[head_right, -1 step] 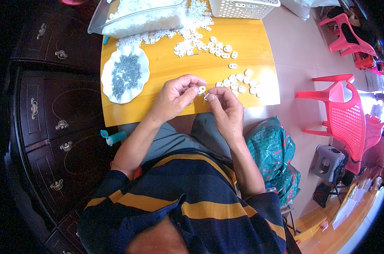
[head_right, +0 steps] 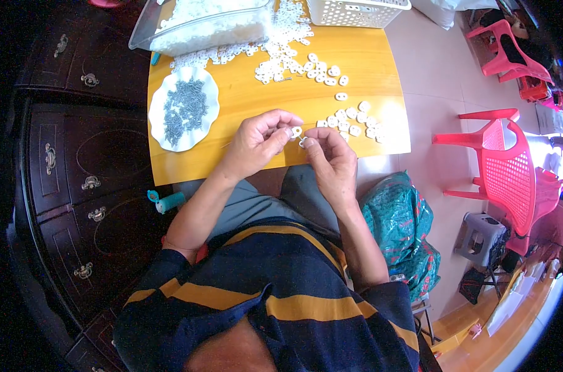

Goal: Assembling small plastic rings with metal inserts by hand.

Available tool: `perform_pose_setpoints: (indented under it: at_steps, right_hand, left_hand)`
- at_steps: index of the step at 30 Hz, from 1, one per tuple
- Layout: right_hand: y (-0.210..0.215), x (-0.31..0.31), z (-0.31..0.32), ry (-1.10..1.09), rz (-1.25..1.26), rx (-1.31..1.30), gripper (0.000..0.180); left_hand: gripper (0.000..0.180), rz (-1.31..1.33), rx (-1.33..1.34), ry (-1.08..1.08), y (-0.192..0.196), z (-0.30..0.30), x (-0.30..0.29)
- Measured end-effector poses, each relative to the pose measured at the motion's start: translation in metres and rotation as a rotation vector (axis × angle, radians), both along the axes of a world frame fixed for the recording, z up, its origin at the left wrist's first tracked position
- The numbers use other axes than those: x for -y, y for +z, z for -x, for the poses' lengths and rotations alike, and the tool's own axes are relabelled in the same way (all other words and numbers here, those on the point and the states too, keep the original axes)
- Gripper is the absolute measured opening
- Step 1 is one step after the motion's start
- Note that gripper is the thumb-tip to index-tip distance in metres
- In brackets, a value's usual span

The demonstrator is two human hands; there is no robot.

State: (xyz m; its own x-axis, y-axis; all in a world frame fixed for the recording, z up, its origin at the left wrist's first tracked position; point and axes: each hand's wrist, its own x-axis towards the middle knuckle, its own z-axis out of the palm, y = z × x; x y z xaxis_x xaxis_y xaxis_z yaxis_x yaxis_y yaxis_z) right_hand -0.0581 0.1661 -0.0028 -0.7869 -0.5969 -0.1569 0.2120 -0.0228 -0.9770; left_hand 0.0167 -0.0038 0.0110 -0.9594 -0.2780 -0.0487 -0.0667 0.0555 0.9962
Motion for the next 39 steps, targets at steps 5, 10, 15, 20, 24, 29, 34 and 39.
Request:
perform_pose_setpoints:
  at_steps: [5,10,15,20,24,29,34,39]
  right_hand:
    - [0.001,0.002,-0.001,-0.003,-0.002,-0.01,0.011]
    - [0.001,0.002,0.0,-0.006,0.004,-0.006,0.01]
    - [0.0,0.001,0.0,-0.015,0.056,0.121,0.01]
    - [0.003,0.003,-0.002,-0.035,0.109,0.22,0.012]
    - [0.005,0.002,0.002,-0.011,0.065,0.269,0.014]
    - [0.002,0.002,0.004,0.056,0.034,0.328,0.014]
    - [-0.003,0.001,0.006,0.066,0.098,0.322,0.013]
    - [0.0,0.002,0.008,0.063,0.137,0.342,0.013]
  left_hand:
    - [0.018,0.128,-0.037,0.029,0.006,-0.001,-0.002]
    - [0.017,0.15,-0.032,0.016,0.01,0.0,-0.005]
    - [0.016,0.203,-0.07,0.024,0.014,0.002,-0.008]
    - [0.015,0.318,-0.2,0.04,0.007,0.004,-0.006]
    - [0.016,0.303,-0.18,0.01,0.011,0.005,-0.006]
    - [0.015,0.386,-0.173,-0.011,0.011,0.004,-0.005]
    - [0.019,0.428,-0.203,-0.034,0.022,0.002,-0.007]
    - [0.036,0.519,-0.213,-0.006,0.026,-0.001,-0.011]
